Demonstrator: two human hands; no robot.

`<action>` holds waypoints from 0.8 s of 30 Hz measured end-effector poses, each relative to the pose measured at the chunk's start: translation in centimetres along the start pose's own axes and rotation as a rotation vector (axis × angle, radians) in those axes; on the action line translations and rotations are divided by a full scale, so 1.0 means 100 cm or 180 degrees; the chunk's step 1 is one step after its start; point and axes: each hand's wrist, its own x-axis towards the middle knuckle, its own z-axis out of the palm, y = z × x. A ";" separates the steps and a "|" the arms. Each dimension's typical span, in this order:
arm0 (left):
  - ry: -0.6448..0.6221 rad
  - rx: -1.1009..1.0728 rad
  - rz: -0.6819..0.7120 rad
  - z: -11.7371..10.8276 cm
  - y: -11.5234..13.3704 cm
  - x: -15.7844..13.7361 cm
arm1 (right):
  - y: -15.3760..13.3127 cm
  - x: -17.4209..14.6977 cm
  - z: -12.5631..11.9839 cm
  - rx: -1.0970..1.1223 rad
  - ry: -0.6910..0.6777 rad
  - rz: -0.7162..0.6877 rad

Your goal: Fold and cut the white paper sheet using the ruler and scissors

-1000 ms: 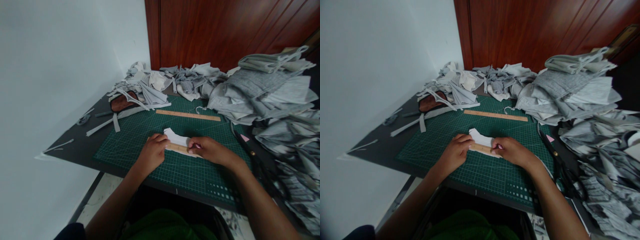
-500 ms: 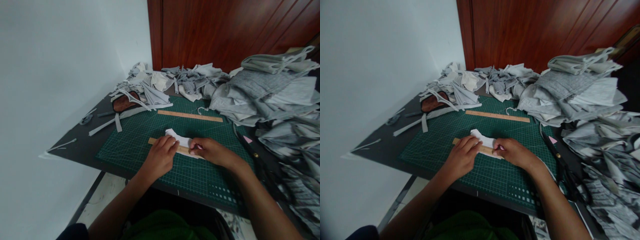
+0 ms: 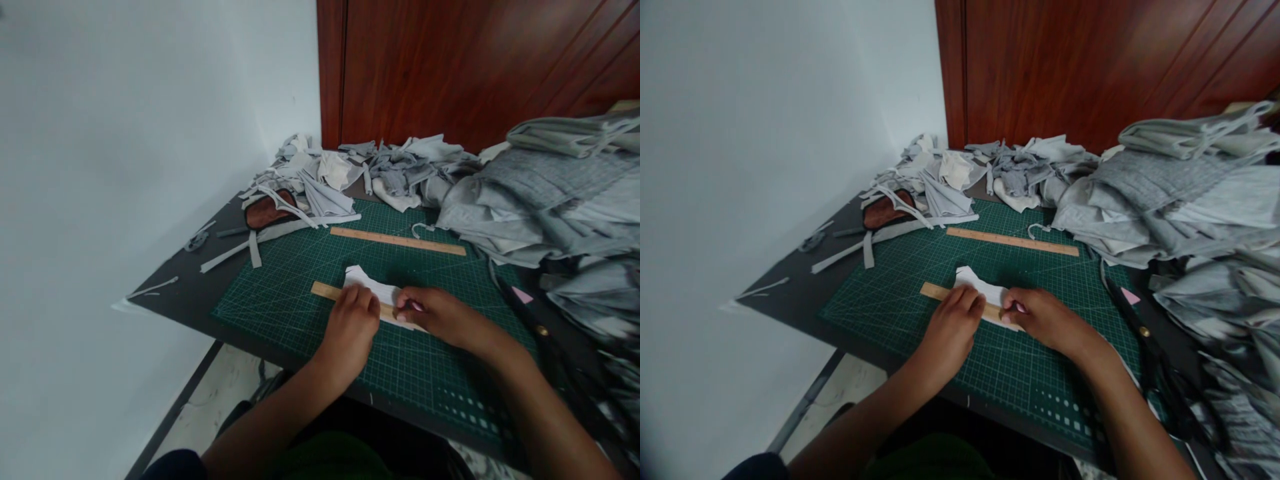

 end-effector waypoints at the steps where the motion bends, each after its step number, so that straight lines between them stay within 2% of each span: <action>1: -0.0007 -0.0093 0.0076 0.001 0.002 0.001 | 0.000 0.000 0.000 0.0005 0.0010 0.0002; 7: -0.0045 -0.0555 0.0150 0.006 0.000 0.005 | 0.000 0.001 0.002 0.0027 0.0025 0.0038; 17: 0.0008 -0.0600 0.0114 0.009 0.003 0.004 | 0.003 0.002 0.001 0.0068 0.0050 -0.0086; 24: 0.0020 -0.0671 0.0233 0.010 -0.001 0.004 | -0.002 0.001 -0.001 0.0003 0.0074 0.0038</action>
